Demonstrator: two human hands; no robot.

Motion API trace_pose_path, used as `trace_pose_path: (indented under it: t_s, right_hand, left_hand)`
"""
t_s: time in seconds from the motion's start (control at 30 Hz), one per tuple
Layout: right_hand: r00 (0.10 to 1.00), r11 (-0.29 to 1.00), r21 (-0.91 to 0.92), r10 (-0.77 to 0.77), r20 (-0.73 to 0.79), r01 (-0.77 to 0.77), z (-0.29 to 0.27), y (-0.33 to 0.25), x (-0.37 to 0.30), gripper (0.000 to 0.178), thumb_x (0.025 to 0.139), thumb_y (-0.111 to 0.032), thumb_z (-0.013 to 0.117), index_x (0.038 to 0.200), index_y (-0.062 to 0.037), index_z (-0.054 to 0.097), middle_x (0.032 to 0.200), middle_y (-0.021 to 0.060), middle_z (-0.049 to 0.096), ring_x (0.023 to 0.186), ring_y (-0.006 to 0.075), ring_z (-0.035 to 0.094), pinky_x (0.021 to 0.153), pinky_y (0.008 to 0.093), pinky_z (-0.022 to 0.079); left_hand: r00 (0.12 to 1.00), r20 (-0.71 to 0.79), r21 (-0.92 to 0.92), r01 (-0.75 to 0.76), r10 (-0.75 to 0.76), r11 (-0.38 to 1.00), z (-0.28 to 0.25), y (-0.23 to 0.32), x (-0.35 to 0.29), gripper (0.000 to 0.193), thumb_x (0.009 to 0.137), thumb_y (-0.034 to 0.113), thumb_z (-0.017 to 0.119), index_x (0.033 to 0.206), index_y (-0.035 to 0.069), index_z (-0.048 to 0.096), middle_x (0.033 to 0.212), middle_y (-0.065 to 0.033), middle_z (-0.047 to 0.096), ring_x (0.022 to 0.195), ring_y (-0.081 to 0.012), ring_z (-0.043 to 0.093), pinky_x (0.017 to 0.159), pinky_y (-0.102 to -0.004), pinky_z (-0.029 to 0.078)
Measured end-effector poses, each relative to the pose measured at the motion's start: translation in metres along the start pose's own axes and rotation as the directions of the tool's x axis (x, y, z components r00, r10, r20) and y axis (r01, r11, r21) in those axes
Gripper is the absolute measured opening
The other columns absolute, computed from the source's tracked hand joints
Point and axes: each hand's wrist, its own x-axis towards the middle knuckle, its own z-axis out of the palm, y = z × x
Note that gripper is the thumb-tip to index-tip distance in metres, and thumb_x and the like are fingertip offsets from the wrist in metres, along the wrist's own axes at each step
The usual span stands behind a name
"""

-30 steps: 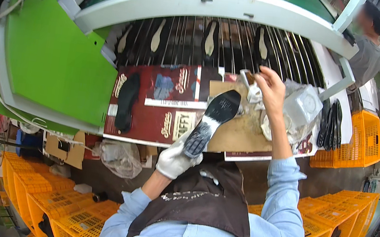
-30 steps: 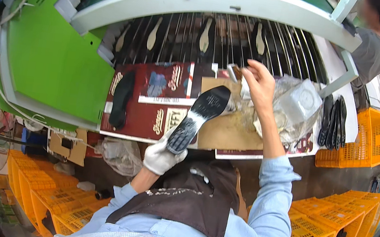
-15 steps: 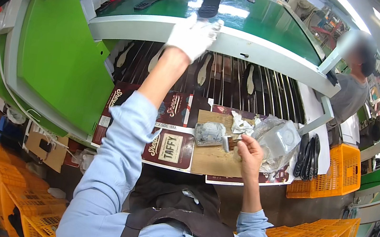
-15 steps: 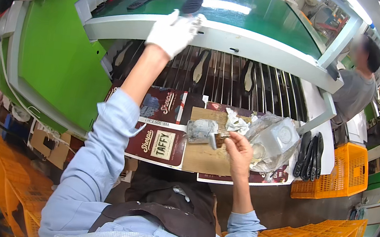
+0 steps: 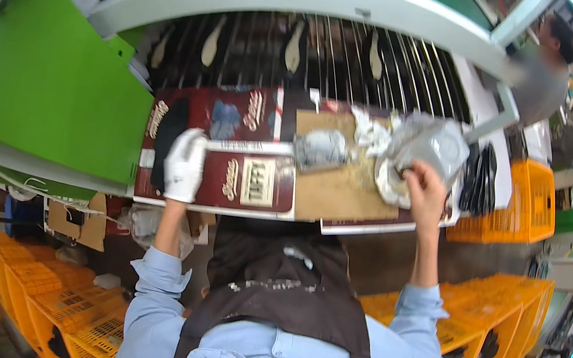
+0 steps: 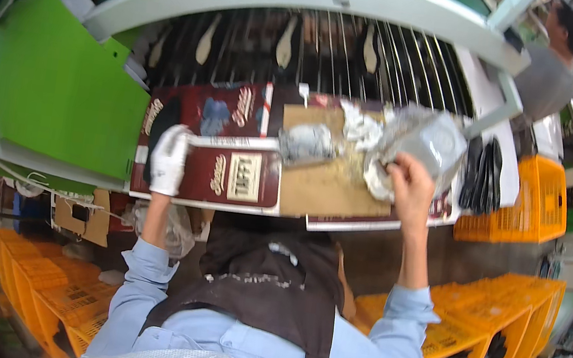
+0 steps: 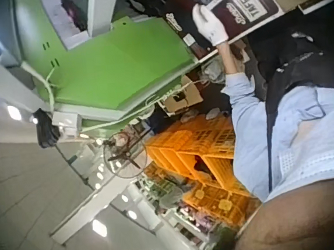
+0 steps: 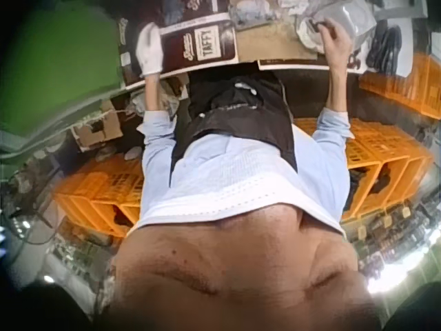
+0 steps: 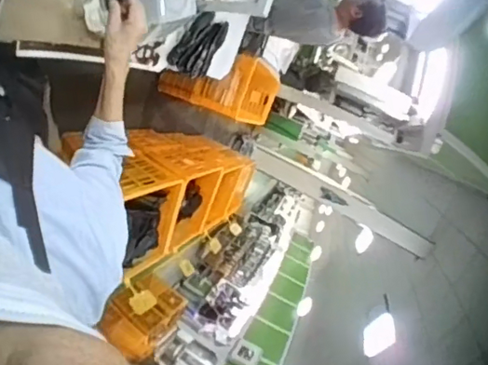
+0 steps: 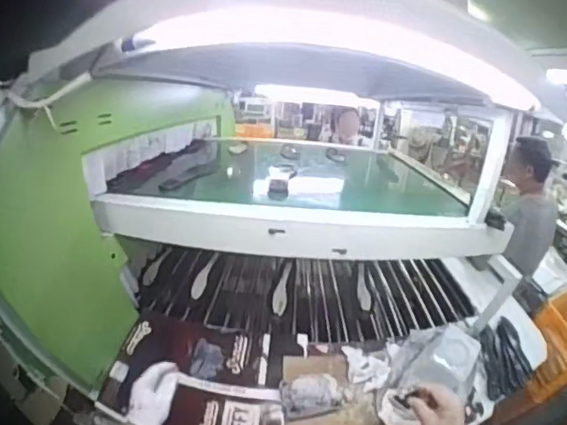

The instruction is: The person applies liquid to shoe outsoles with a small applicator and places the outsoles onto a conveyor belt.

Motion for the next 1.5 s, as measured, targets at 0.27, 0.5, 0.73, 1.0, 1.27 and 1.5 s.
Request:
trace_pose_path:
  t_s: [0.27,0.5,0.73,1.0,1.27,1.5]
  right_hand:
    - [0.996,0.955,-0.284,-0.090,-0.022,0.080,-0.018,0.013,0.016,0.027,0.079,-0.001,0.065,0.105,0.0006,0.063,0.090,0.0131,0.064,0.070,0.0207,0.062,0.066,0.0308,0.050]
    - [0.999,0.886,-0.463,-0.043,-0.020,0.029,-0.011,0.025,0.010,0.023,0.081,-0.009,0.064,0.103,-0.0024,0.063,0.092,0.0175,0.065,0.078,0.0345,0.063,0.071,0.0407,0.049]
    - [0.998,0.793,-0.606,-0.056,0.042,0.070,0.004,0.043,0.007,0.022,0.081,-0.012,0.066,0.100,-0.0032,0.063,0.094,0.0154,0.066,0.081,0.0357,0.063,0.071,0.0414,0.050]
    - [0.998,0.832,-0.552,-0.053,0.016,0.053,0.004,0.048,0.008,0.023,0.081,-0.014,0.066,0.101,-0.0045,0.064,0.091,0.0162,0.064,0.081,0.0369,0.062,0.071,0.0426,0.049]
    - [0.981,0.969,-0.228,0.051,-0.188,-0.094,0.000,0.062,-0.009,0.024,0.082,-0.008,0.069,0.105,-0.0006,0.065,0.084,0.0046,0.065,0.060,0.0076,0.051,0.058,0.0226,0.044]
    - [0.936,0.895,0.419,0.268,-0.226,-0.155,-0.006,0.086,-0.023,0.025,0.086,0.004,0.063,0.110,0.0032,0.058,0.091,-0.0006,0.059,0.075,0.0025,0.053,0.066,0.0149,0.041]
  left_hand:
    - [0.990,-0.059,0.784,0.126,-0.129,0.608,-0.065,-0.029,-0.029,0.063,0.085,0.044,0.063,0.131,0.004,0.048,0.134,-0.0253,0.045,0.123,-0.0393,0.045,0.102,-0.0427,0.037]
    - [0.976,-0.196,0.787,0.214,-0.094,0.578,-0.055,-0.030,-0.036,0.055,0.086,0.041,0.062,0.125,0.004,0.053,0.128,-0.0203,0.051,0.117,-0.0361,0.051,0.099,-0.0421,0.041]
    - [0.949,-0.294,0.776,0.304,-0.110,0.552,-0.050,-0.027,-0.031,0.047,0.084,0.037,0.065,0.116,0.003,0.059,0.120,-0.0190,0.057,0.110,-0.0355,0.056,0.095,-0.0423,0.044]
    - [0.907,-0.292,0.733,0.010,0.302,0.680,-0.040,-0.014,-0.030,0.041,0.081,0.023,0.072,0.114,0.001,0.060,0.114,-0.0196,0.058,0.105,-0.0338,0.056,0.093,-0.0394,0.045]
    - [0.992,-0.104,0.615,0.124,-0.076,0.779,0.002,-0.019,-0.064,0.058,0.078,0.026,0.075,0.123,-0.003,0.054,0.119,-0.0207,0.056,0.110,-0.0313,0.056,0.098,-0.0360,0.042]
    - [0.781,0.137,-0.524,0.579,-0.609,0.625,-0.014,-0.043,-0.060,0.043,0.091,0.021,0.064,0.126,-0.001,0.052,0.115,-0.0157,0.059,0.089,-0.0186,0.060,0.074,-0.0261,0.049]
